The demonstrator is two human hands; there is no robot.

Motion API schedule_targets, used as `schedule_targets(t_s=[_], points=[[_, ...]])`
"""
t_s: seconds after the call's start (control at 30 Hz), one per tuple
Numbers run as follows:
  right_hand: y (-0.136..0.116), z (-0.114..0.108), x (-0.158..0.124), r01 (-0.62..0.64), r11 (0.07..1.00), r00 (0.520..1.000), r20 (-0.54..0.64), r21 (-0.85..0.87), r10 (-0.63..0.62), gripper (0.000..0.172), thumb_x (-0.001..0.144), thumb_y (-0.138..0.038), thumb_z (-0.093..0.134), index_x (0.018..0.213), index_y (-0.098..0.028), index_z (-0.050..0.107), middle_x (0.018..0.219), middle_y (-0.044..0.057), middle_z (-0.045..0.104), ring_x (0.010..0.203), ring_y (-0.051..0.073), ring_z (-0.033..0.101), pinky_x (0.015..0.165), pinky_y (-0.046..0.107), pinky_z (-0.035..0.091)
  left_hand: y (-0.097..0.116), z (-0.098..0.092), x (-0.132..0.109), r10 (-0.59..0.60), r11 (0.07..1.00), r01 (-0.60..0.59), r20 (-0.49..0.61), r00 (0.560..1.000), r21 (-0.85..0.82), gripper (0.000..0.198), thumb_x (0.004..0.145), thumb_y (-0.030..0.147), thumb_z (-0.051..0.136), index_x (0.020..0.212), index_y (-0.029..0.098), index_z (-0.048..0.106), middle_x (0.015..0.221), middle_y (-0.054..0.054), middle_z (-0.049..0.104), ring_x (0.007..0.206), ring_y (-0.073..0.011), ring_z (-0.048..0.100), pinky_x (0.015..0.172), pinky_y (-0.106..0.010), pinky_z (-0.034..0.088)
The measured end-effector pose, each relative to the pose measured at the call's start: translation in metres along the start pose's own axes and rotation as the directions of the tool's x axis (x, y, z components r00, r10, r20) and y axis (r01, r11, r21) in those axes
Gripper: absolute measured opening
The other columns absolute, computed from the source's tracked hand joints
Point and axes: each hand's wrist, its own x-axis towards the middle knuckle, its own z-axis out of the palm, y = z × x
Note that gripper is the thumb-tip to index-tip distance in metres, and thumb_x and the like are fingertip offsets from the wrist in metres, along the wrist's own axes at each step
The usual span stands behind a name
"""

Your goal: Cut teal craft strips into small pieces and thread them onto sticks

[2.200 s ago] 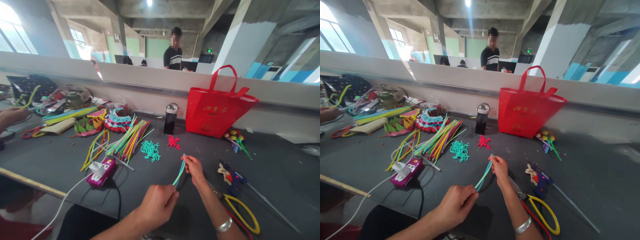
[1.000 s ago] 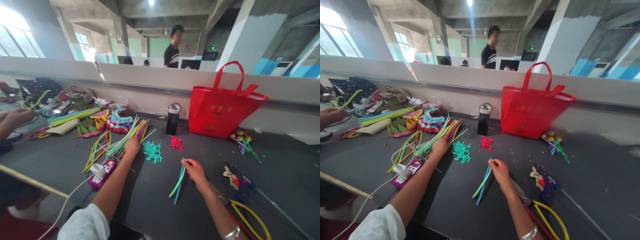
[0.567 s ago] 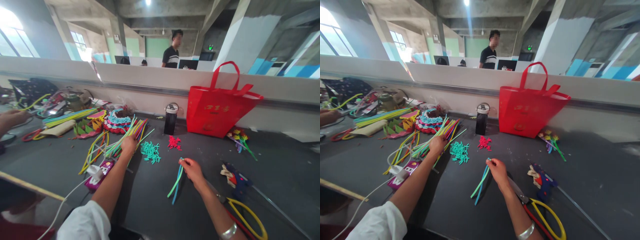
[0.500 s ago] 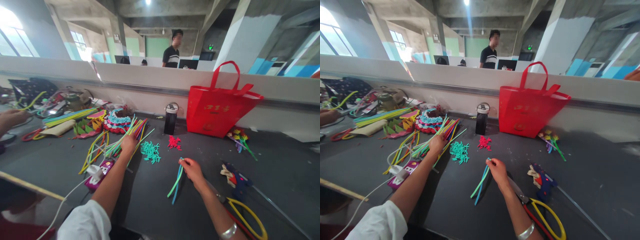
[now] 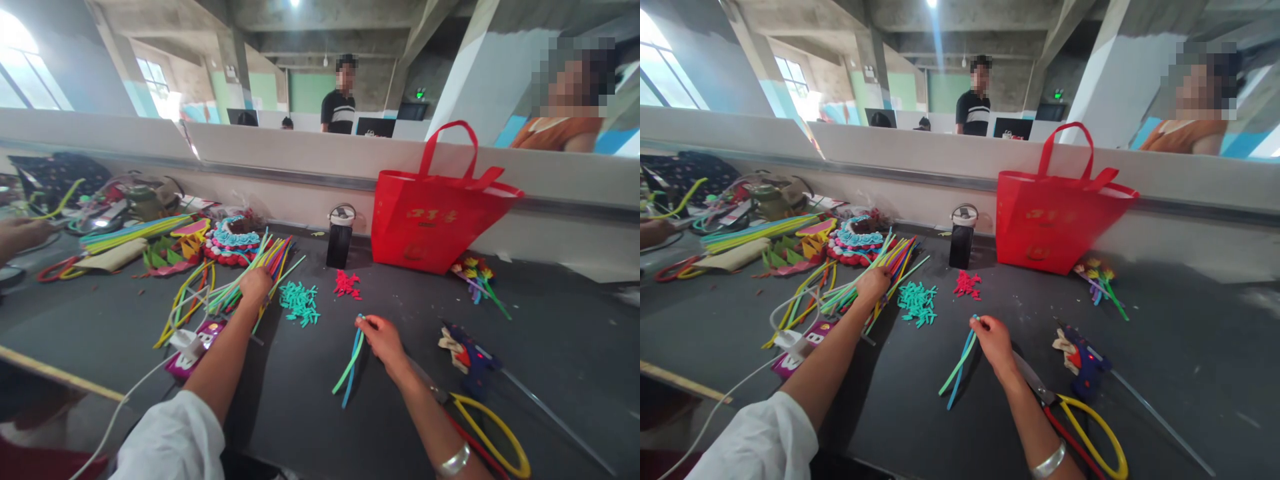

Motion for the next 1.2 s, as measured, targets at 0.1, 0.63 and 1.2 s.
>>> schedule_targets(t_s=[0.1, 0.63, 1.2], points=[[-0.001, 0.000, -0.001, 0.003, 1.000, 1.000, -0.005, -0.002, -0.003, 0.041, 0.076, -0.052, 0.052, 0.070, -0.015, 0.068, 0.043, -0.006, 0.041, 0.040, 0.009, 0.035, 0.041, 0.022, 0.025, 0.000, 0.000, -0.001, 0.008, 1.000, -0.008, 0.000, 1.000, 0.003, 0.037, 0.087, 0.029, 0.038, 0.101, 0.017, 0.070, 0.097, -0.018, 0.069, 0.090, -0.0330, 0.065, 0.071, -0.040, 0.048], [0.000, 0.000, -0.001, 0.013, 1.000, 1.000, -0.008, -0.021, -0.014, 0.039, 0.077, -0.050, 0.053, 0.071, -0.015, 0.069, 0.043, -0.006, 0.040, 0.039, 0.009, 0.035, 0.040, 0.022, 0.025, -0.016, 0.007, 0.002, 0.099, 0.995, -0.099, -0.019, 0.995, -0.020, 0.025, 0.076, 0.032, 0.056, 0.092, 0.020, 0.070, 0.088, -0.009, 0.069, 0.083, -0.0237, 0.064, 0.066, -0.027, 0.046], [0.004, 0.001, 0.001, 0.023, 0.999, 1.000, 0.002, -0.024, -0.023, 0.043, 0.077, -0.055, 0.052, 0.071, -0.016, 0.068, 0.044, -0.005, 0.043, 0.041, 0.011, 0.037, 0.042, 0.023, 0.026, -0.015, 0.011, -0.003, 0.029, 0.994, -0.037, -0.075, 0.997, -0.101, 0.029, 0.078, 0.035, 0.050, 0.088, 0.016, 0.070, 0.094, -0.014, 0.071, 0.089, -0.0285, 0.065, 0.072, -0.032, 0.047]])
